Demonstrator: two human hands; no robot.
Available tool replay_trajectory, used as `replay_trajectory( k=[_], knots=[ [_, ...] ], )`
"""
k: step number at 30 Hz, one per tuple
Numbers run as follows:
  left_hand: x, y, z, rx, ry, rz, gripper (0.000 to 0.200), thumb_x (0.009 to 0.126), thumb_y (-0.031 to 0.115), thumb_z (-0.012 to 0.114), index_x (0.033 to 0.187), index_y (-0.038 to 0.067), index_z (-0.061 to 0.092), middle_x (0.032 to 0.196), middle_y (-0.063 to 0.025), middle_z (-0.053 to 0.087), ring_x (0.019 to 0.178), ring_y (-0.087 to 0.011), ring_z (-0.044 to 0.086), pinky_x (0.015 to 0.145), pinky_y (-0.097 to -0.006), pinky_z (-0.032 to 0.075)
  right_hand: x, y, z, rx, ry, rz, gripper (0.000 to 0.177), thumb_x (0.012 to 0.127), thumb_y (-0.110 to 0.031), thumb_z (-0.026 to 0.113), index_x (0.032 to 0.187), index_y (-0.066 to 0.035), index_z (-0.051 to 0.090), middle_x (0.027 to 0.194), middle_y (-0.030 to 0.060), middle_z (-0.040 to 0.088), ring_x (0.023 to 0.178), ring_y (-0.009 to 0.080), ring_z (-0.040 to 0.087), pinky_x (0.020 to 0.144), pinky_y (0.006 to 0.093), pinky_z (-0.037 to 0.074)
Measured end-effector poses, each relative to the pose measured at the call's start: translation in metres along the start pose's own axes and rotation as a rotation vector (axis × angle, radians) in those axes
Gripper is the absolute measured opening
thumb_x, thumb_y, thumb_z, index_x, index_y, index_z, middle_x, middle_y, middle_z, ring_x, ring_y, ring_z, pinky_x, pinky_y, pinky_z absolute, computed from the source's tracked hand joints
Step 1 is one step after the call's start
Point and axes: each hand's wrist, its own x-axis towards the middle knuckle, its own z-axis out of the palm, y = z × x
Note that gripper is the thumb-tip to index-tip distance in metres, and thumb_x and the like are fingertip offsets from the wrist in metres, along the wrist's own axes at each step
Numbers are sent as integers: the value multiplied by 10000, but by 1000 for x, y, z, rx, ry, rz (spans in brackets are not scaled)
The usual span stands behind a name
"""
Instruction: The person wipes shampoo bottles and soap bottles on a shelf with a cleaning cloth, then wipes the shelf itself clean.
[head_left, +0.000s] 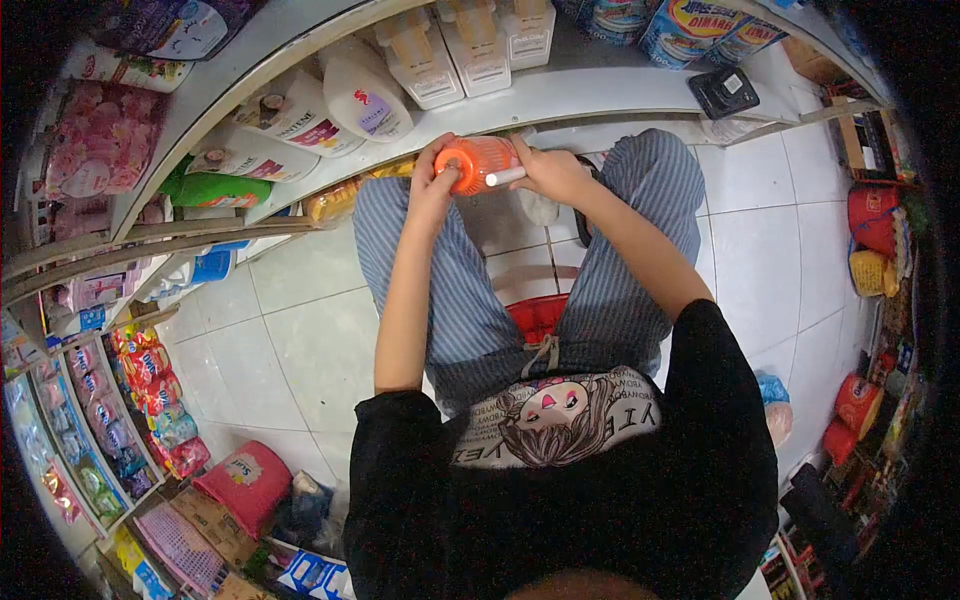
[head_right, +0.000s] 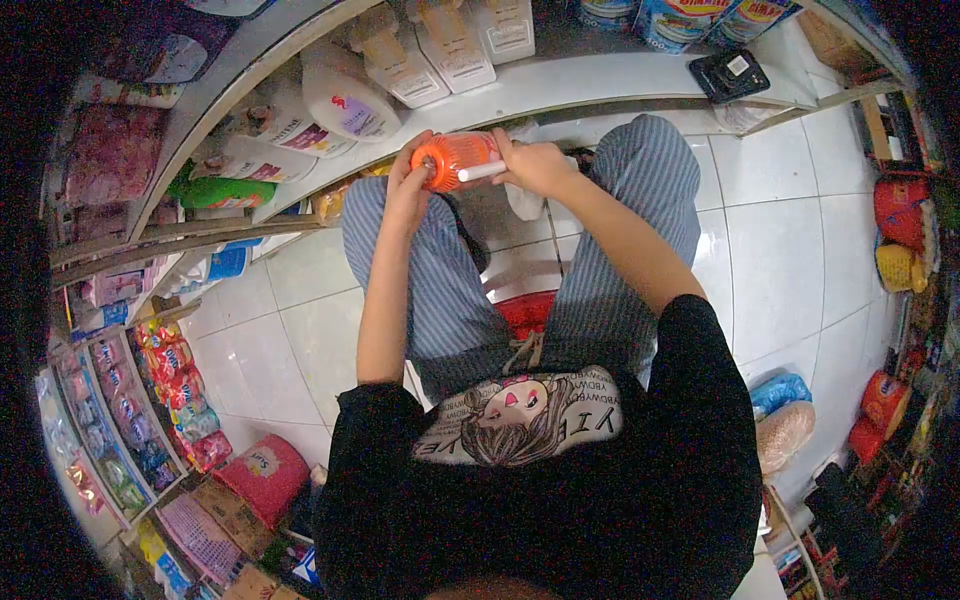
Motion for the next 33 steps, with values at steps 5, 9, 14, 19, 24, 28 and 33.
replay_trajectory(
  k=[5,9,14,19,24,28,33],
  knots=[
    [-1,0,0,-16,-11,-41,484,661,16,400,1136,-49,335,1113,-145,411,1010,-207,420,879,-293,322,-2,-3,-3,-9,-23,6,541,663,-344,594,990,-15,317,701,162,558,627,323,562,503,389,450],
    [2,-5,0,162,-40,54,494,645,4,404,1133,-38,341,1096,-138,419,989,-195,424,862,-271,328,-2,-1,-4,-12,-19,26,583,666,-336,592,1042,-3,296,718,174,559,643,329,559,529,389,451],
    [5,-7,-2,-15,-25,-1,495,644,26,417,1132,-18,352,1093,-126,419,977,-178,421,850,-256,329,-1,-1,-5,1,-19,31,656,668,-340,586,1112,8,251,742,198,554,651,331,557,526,397,447],
    [-5,-20,-13,-214,30,-72,529,697,124,487,1180,0,309,1159,-125,363,1020,-207,396,865,-287,324,-3,15,41,292,-61,80,345,691,-317,557,980,-139,500,814,86,578,715,253,563,614,337,448],
    [-24,-15,-22,-357,-180,11,842,555,256,684,1232,70,219,1210,-128,315,1111,-284,328,886,-417,327,-36,-21,-21,362,-83,182,211,696,-284,530,865,-178,599,892,77,576,760,242,559,682,314,440],
    [-54,19,4,12,-276,252,917,501,154,715,1236,24,183,1239,-127,268,1130,-254,296,924,-377,269,-55,-22,-41,375,28,-116,698,685,-390,542,1183,3,252,840,208,538,770,323,540,636,366,436],
    [-40,-26,-8,338,-109,549,873,547,183,688,1237,44,172,1196,-141,313,1084,-256,349,889,-375,311,-72,-44,-48,413,-66,-116,681,639,-499,545,1058,23,421,735,199,538,695,341,535,562,384,416]
  ],
)
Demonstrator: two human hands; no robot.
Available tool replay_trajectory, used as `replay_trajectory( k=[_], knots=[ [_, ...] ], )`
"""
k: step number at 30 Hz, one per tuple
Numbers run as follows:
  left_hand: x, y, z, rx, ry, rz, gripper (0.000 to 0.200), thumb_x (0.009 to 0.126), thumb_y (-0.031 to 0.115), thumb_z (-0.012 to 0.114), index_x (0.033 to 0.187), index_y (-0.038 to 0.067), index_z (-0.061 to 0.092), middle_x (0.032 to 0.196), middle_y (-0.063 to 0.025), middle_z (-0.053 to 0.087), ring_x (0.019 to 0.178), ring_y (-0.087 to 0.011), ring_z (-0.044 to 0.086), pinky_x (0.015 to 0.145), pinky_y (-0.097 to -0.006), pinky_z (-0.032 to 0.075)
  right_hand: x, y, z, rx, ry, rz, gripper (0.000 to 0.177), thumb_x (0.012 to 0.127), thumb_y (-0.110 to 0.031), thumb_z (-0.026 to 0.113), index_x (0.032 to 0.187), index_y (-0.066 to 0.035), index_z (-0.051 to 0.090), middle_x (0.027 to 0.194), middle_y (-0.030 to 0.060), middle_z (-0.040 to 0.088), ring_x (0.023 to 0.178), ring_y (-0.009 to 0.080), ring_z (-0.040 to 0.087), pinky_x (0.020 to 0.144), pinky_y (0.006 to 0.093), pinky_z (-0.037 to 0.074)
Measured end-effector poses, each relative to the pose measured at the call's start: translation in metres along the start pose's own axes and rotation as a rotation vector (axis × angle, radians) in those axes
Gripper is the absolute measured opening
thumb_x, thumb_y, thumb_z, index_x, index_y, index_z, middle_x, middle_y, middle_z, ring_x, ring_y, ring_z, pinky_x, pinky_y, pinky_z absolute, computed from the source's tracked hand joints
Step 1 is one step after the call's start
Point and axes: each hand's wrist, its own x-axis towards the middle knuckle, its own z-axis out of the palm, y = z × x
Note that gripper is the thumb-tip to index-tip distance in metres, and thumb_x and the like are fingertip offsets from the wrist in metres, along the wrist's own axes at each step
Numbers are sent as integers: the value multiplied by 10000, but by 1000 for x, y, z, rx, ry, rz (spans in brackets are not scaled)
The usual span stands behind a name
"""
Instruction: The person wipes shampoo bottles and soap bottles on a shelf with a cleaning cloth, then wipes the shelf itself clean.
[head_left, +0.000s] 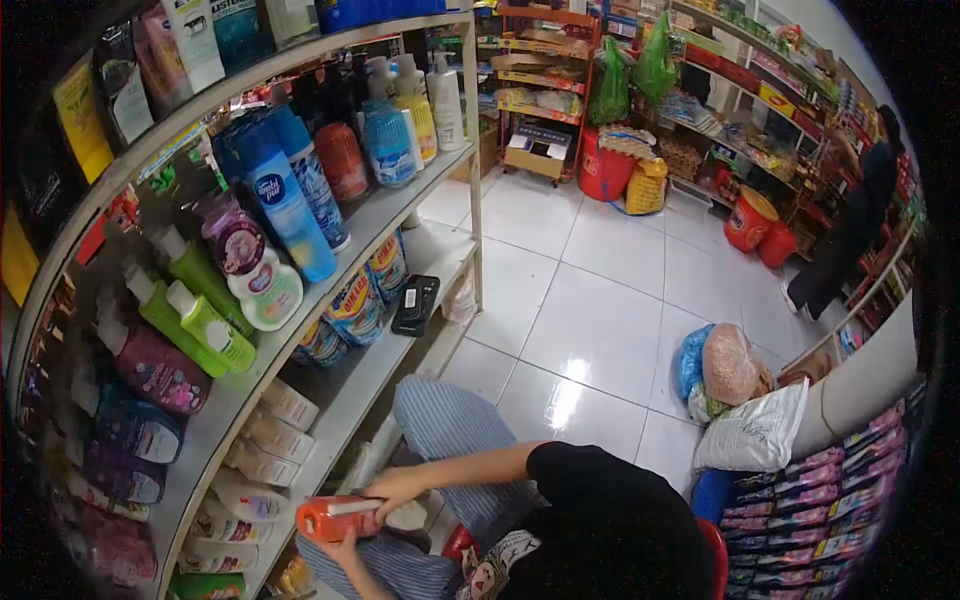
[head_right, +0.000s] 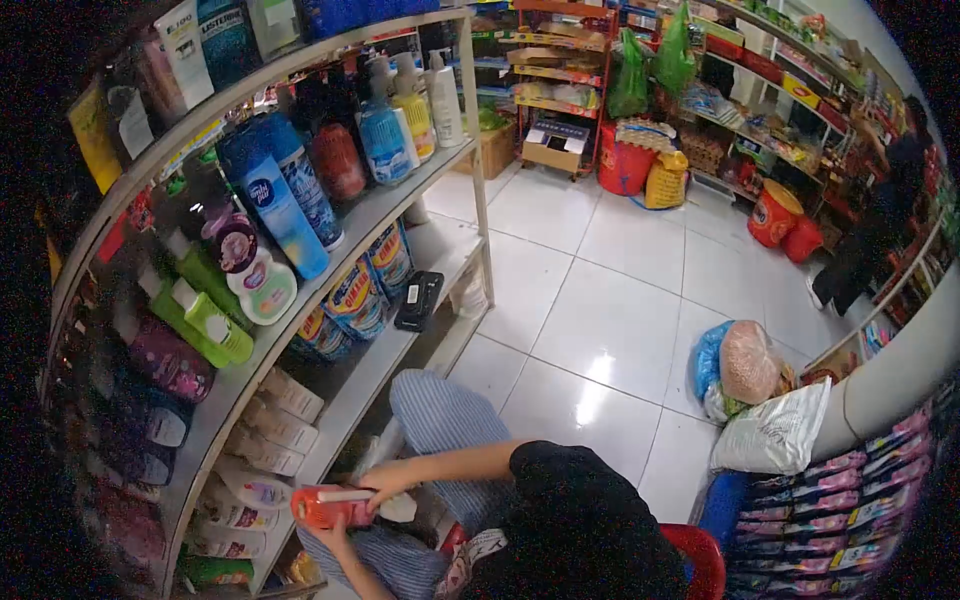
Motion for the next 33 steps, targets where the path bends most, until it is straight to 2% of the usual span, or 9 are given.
replay_trajectory(
  k=[6,9,11,15,17,20,27,31,33],
  knots=[
    [16,59,21,-644,276,-289,761,577,166,632,1211,56,225,1134,-133,382,997,-270,432,831,-413,385,-6,-52,-55,374,277,89,463,647,-299,634,944,20,479,630,81,503,580,145,497,556,254,403],
    [11,47,16,-709,100,-261,726,637,314,600,1213,76,227,1171,-128,344,1031,-274,406,845,-406,378,13,-81,-32,767,913,-124,352,612,-130,664,894,-22,482,789,28,460,735,96,441,621,224,366],
    [18,67,33,-652,165,-490,613,754,379,464,1229,96,199,1199,-116,309,1083,-250,357,890,-376,334,32,-94,-14,295,877,-183,401,609,-239,650,909,-40,472,868,63,461,784,184,474,652,293,389],
    [2,-6,-2,-898,229,-398,540,799,378,380,1228,101,203,1197,-113,311,1102,-236,332,910,-365,307,75,-96,-5,-343,844,-149,421,591,-349,605,893,-81,485,859,90,454,782,269,483,634,370,406],
    [2,-18,-11,-891,213,-586,576,766,390,434,1212,82,239,1184,-108,331,1077,-236,363,890,-365,332,93,-99,-24,-139,496,16,369,580,-321,593,874,-112,513,881,92,467,759,277,500,597,381,418],
    [5,-14,-10,-782,72,-358,691,541,152,634,1144,29,320,1040,-119,448,949,-241,472,795,-344,420,114,-92,-52,-135,113,42,317,576,-263,554,819,-60,565,699,141,563,693,285,546,587,374,425],
    [-1,55,19,-789,260,-390,677,561,243,620,1132,20,333,1041,-138,448,947,-259,471,805,-363,409,121,-68,-48,266,-397,-280,252,687,-224,550,822,-12,556,624,46,534,586,107,470,547,252,389],
    [13,87,28,-1067,364,-297,692,569,291,612,1137,15,328,1040,-148,450,950,-271,468,809,-376,403,60,-82,-38,1154,334,-192,212,721,-170,535,830,12,522,804,53,519,695,99,461,594,241,373],
    [13,99,35,-1200,397,-282,702,574,315,609,1139,12,325,1040,-154,450,951,-276,466,811,-382,400,18,-104,-31,837,650,-233,159,712,-130,536,800,0,515,800,72,495,715,136,463,641,245,369]
  ],
)
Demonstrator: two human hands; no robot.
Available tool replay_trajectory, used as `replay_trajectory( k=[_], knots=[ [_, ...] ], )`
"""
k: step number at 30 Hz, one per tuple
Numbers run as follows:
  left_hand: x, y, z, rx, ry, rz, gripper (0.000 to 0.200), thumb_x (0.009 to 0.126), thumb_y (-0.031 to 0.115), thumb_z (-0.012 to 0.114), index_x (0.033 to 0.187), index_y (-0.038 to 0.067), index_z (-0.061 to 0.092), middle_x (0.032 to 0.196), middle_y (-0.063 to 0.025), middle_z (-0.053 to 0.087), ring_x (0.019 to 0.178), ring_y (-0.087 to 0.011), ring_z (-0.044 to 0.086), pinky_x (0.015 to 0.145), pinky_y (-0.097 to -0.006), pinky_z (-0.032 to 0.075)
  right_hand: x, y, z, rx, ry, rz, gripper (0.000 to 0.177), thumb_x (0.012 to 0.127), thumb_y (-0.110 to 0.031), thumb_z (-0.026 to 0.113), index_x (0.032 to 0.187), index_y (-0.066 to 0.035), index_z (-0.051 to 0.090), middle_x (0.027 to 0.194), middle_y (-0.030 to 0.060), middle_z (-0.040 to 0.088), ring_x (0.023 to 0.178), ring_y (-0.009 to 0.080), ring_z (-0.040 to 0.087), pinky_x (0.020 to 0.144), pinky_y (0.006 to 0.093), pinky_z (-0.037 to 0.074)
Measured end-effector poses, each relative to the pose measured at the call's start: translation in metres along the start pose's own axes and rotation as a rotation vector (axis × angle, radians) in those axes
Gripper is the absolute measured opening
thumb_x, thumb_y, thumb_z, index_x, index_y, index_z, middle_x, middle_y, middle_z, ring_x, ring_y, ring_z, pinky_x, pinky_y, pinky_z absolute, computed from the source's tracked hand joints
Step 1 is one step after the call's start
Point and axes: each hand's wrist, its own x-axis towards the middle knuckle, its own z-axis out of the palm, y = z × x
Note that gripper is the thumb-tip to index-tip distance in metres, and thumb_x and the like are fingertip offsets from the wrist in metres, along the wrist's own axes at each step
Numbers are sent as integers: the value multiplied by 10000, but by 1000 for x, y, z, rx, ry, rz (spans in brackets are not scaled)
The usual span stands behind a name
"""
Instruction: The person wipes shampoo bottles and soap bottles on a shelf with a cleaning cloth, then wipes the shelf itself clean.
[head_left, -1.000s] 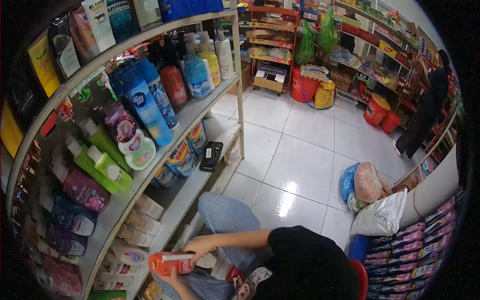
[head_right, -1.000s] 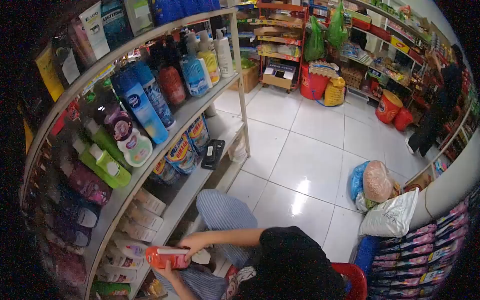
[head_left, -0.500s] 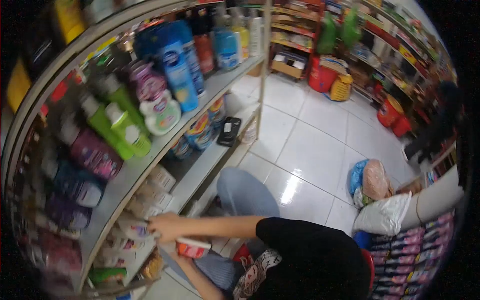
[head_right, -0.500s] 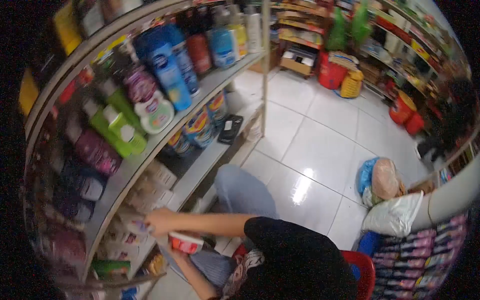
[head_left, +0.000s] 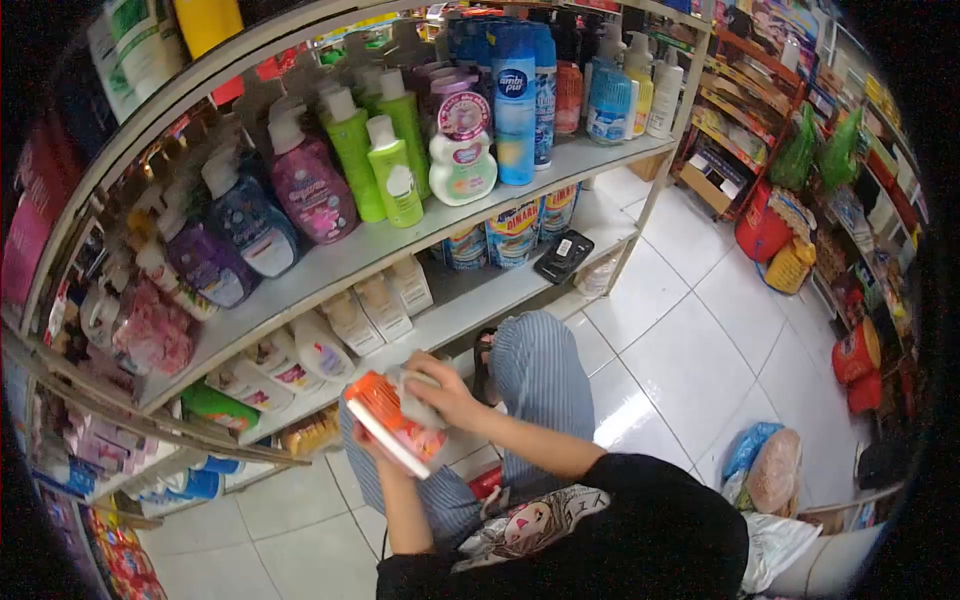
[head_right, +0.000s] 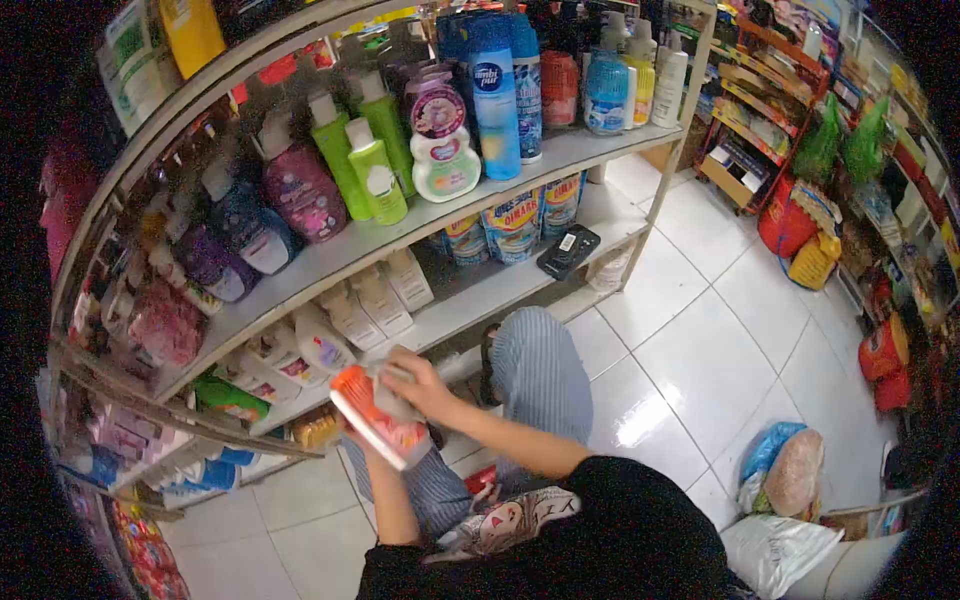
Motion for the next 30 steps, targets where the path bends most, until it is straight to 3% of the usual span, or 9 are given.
replay_trajectory(
  k=[3,5,11,18,21,24,26,27,30],
  knots=[
    [-9,-3,26,313,-336,38,723,581,353,602,1151,12,318,1067,-164,439,988,-276,442,844,-378,371,-42,-20,-11,-393,-30,-296,145,704,-117,533,778,3,494,751,102,459,710,193,454,657,270,360],
    [-22,3,36,522,-270,14,705,553,248,649,1138,6,339,1059,-141,458,950,-247,480,808,-355,408,-69,-24,-14,-641,99,-350,177,680,-112,557,798,9,507,745,139,464,709,270,488,637,297,391],
    [-58,-9,56,372,-223,-255,575,553,109,650,1062,-8,411,936,-89,532,824,-184,545,734,-298,449,-22,-48,-17,-401,241,-162,148,734,-127,520,790,0,467,733,75,439,708,132,422,650,241,355],
    [-55,1,59,104,-197,106,598,690,427,457,1151,70,329,1068,-124,447,987,-262,448,832,-401,380,-33,-39,-10,-396,-188,-116,195,753,-117,506,895,1,443,825,54,458,820,102,425,737,229,341],
    [-48,8,54,97,-172,158,648,687,448,452,1203,97,278,1183,-147,351,1102,-317,328,884,-467,314,-57,-38,-15,-118,-265,105,221,731,-87,517,919,-7,432,847,37,450,841,105,421,757,230,332],
    [-28,0,59,89,-571,264,588,706,422,453,1176,95,322,1256,-127,251,1197,-280,157,860,-515,295,-57,-24,-25,201,-294,289,395,707,-93,551,1062,-28,390,945,35,470,913,116,438,794,236,336],
    [-3,-1,43,274,-320,233,545,700,396,477,1137,92,364,1254,-140,249,1200,-278,155,872,-503,281,-54,-21,-36,363,-293,527,451,713,-99,547,1118,-28,360,1015,50,461,956,130,434,822,242,333],
    [-2,-3,46,311,-339,243,609,638,443,510,1104,67,401,1248,-151,252,1174,-274,203,876,-451,295,-55,-17,-41,529,-284,771,508,719,-105,542,1174,-29,329,1085,65,451,999,144,430,849,248,330],
    [7,-10,43,490,-561,319,774,513,548,574,1066,20,454,1233,-170,259,1106,-259,315,873,-346,330,-88,71,-72,630,-191,869,619,707,-120,550,1233,-27,237,1162,101,404,1049,174,413,879,270,331]
  ],
)
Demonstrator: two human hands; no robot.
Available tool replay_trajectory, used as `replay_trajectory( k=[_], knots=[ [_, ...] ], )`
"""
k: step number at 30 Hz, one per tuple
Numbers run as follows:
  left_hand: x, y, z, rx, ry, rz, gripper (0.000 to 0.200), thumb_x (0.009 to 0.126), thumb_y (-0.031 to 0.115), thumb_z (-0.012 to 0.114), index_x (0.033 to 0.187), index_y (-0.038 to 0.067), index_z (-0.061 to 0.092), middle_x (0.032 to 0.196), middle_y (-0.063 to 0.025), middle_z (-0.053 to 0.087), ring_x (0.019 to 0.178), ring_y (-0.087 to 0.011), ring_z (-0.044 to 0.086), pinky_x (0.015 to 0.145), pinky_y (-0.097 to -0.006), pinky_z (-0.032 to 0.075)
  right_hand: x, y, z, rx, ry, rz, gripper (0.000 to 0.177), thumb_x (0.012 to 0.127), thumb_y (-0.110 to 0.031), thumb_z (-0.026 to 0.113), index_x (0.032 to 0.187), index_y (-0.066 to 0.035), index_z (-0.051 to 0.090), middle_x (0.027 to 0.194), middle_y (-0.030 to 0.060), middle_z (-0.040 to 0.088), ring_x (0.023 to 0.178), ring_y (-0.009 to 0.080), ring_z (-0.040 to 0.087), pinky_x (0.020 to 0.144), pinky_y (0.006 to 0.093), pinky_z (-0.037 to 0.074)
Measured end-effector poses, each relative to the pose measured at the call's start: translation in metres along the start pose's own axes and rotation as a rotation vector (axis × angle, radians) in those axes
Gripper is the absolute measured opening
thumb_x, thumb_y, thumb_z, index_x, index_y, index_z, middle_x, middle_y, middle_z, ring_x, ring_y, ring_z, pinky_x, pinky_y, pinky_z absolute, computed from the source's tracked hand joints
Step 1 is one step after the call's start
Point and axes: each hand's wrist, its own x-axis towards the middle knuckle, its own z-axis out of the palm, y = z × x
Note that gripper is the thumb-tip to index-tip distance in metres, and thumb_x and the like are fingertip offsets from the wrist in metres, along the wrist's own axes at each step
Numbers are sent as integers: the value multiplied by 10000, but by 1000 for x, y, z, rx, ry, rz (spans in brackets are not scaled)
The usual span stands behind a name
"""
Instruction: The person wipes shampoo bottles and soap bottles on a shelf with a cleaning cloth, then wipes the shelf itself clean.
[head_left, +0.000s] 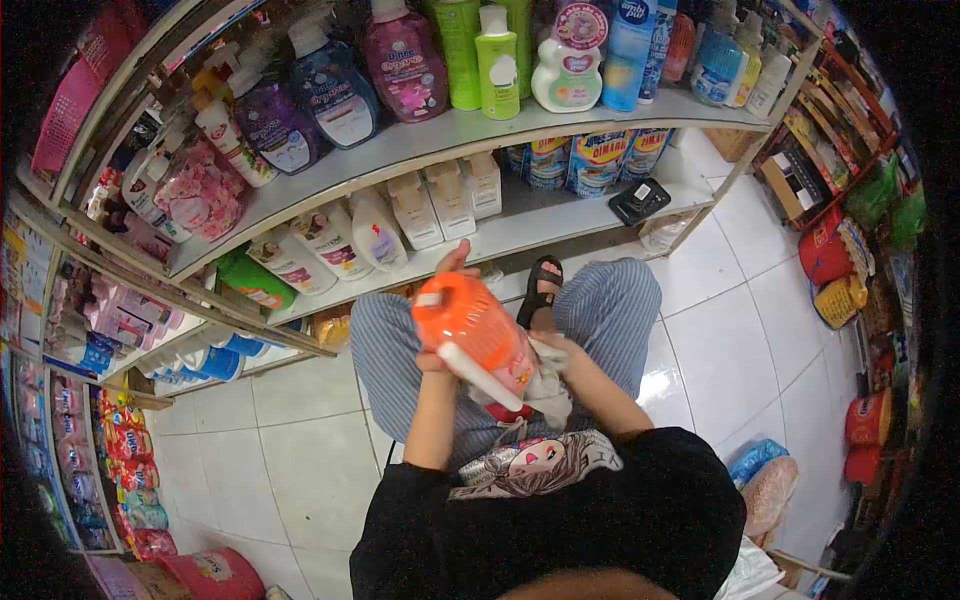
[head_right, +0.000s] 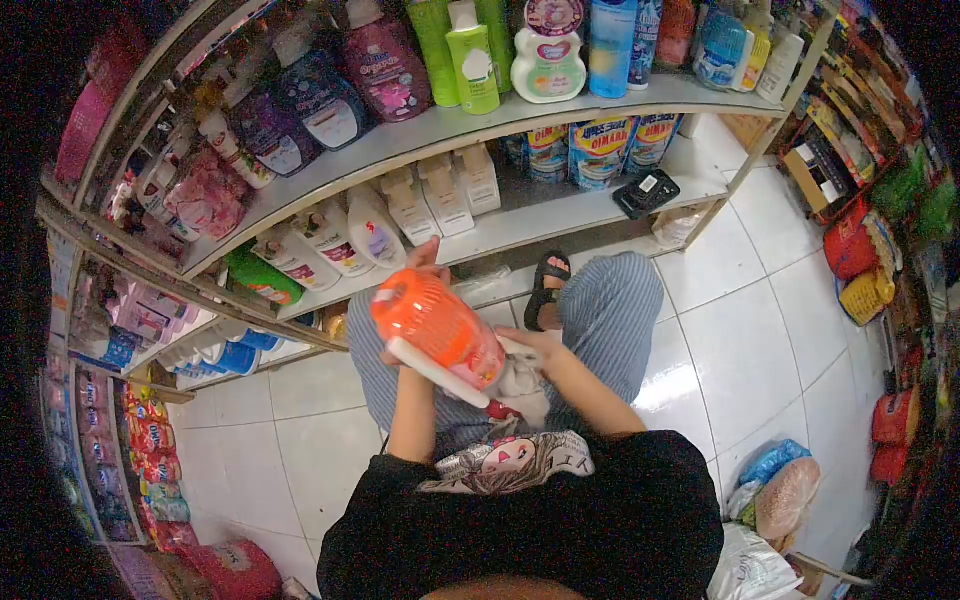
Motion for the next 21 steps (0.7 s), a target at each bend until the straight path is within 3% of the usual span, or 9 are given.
replay_trajectory(
  k=[3,4,7,9,10,12,16,18,21],
  knots=[
    [4,12,7,-3,-193,-72,798,543,538,559,1131,20,407,1236,-159,267,1111,-279,311,889,-366,301,11,36,-24,127,192,-55,662,664,-147,584,1219,-18,248,1146,106,412,1039,183,421,876,277,334],
    [4,12,4,177,-137,-197,793,549,511,568,1144,18,388,1235,-167,270,1121,-289,300,911,-376,263,15,41,-16,185,175,-104,667,655,-153,591,1214,-17,254,1141,106,414,1037,184,421,875,278,334],
    [-1,24,5,678,24,-92,922,537,433,619,1235,9,190,1241,-176,269,1159,-295,257,958,-373,161,14,28,3,222,62,-301,682,629,-171,609,1199,-13,271,1126,108,422,1032,187,424,874,280,333],
    [-12,39,11,302,57,-152,978,511,385,641,1251,10,123,1255,-175,241,1165,-292,247,960,-370,157,8,3,12,159,12,-428,692,611,-184,621,1189,-11,282,1116,109,428,1028,189,426,873,282,333],
    [-7,50,27,247,200,-405,1007,498,356,660,1254,11,93,1256,-169,232,1168,-286,242,961,-367,156,6,-10,20,108,-10,-502,698,602,-190,627,1184,-10,287,1111,109,430,1026,190,427,873,283,333],
    [-36,38,30,465,2,-195,1088,481,326,718,1257,8,25,1254,-153,214,1176,-271,221,958,-352,162,4,-33,44,-113,34,-619,683,519,-236,659,1083,-6,352,1016,91,452,975,202,439,859,283,321],
    [-47,23,50,251,438,-155,956,519,295,695,1239,35,122,1228,-108,265,1116,-248,311,921,-345,257,-4,-14,51,-681,408,-1013,536,530,-234,651,960,-15,418,890,75,442,844,184,434,763,276,329],
    [-53,16,44,4,661,-187,823,617,473,559,1230,73,183,1216,-148,278,1083,-268,355,895,-411,306,-19,-6,68,-782,459,-1180,434,549,-186,635,899,-11,447,831,83,439,753,175,424,689,272,332],
    [-41,31,57,-297,481,-159,740,662,537,438,1206,76,244,1183,-140,334,1000,-273,425,818,-434,377,-28,-11,87,-831,468,-1376,288,581,-74,589,831,-6,464,723,95,452,631,180,419,608,265,337]
  ],
)
